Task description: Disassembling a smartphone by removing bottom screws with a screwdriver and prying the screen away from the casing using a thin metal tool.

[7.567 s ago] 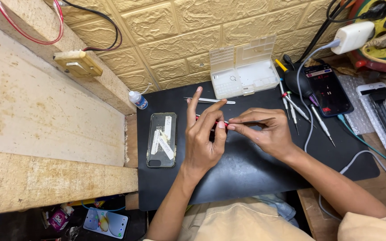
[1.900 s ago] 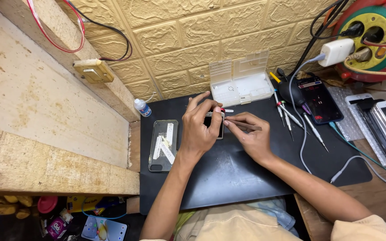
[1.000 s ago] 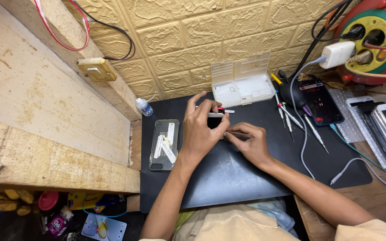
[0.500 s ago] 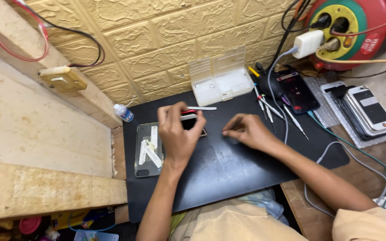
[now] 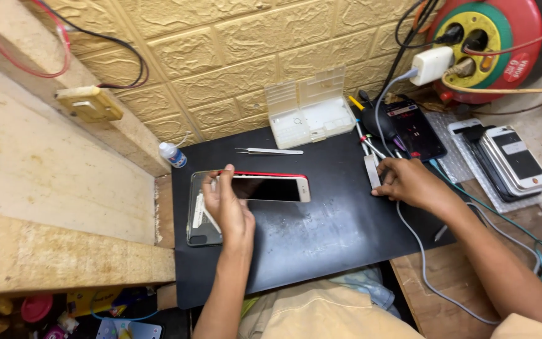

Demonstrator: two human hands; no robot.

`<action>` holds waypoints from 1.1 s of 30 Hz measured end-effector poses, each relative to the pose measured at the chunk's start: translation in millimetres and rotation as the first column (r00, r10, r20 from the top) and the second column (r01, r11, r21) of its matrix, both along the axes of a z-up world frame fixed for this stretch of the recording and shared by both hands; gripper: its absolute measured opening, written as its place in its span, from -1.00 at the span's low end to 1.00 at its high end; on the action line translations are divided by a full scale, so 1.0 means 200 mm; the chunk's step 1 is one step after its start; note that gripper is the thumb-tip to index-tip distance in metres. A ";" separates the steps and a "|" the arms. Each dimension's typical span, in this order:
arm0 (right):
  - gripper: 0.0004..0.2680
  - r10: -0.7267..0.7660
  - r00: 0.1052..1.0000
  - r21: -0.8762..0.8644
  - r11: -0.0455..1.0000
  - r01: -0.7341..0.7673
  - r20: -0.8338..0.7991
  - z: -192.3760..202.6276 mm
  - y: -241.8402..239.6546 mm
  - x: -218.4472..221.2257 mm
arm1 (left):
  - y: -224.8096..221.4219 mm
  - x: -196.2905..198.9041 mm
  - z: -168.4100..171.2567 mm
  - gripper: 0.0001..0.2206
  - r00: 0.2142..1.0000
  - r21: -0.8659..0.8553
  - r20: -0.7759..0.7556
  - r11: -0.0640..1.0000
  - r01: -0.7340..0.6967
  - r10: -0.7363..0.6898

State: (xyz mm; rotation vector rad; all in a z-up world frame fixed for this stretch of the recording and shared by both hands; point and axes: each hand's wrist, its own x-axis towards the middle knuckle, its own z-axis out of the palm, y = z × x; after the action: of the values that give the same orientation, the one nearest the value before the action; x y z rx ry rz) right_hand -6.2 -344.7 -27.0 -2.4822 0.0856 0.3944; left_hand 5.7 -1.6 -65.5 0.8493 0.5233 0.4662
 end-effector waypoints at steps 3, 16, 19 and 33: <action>-0.70 0.021 0.989 -0.172 0.985 0.005 0.145 -0.01 0.01 -0.01 | -0.08 -0.07 0.11 -0.74 0.996 -0.184 -0.074 0.982 0.032 -0.046; -0.30 0.102 0.738 0.612 0.490 -0.621 0.667 0.16 0.62 -0.10 | -0.44 -0.14 0.11 -0.64 0.924 -0.596 -0.044 0.753 0.280 -0.379; -0.53 0.057 0.807 0.772 0.257 -0.581 0.588 0.14 0.70 -0.06 | -0.47 -0.15 0.07 -0.56 0.894 -0.648 0.002 0.680 0.343 -0.449; -0.61 0.098 0.866 0.835 0.231 -0.500 0.491 0.10 0.83 0.22 | -0.40 -0.26 0.07 -0.48 0.948 0.201 0.026 0.930 0.307 -0.318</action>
State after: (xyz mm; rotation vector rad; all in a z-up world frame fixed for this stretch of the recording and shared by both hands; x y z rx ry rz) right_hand 37.3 -178.1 -6.2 -1.2368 -0.6493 0.0719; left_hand -46.4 -82.2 -50.6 1.0835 0.2824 0.2496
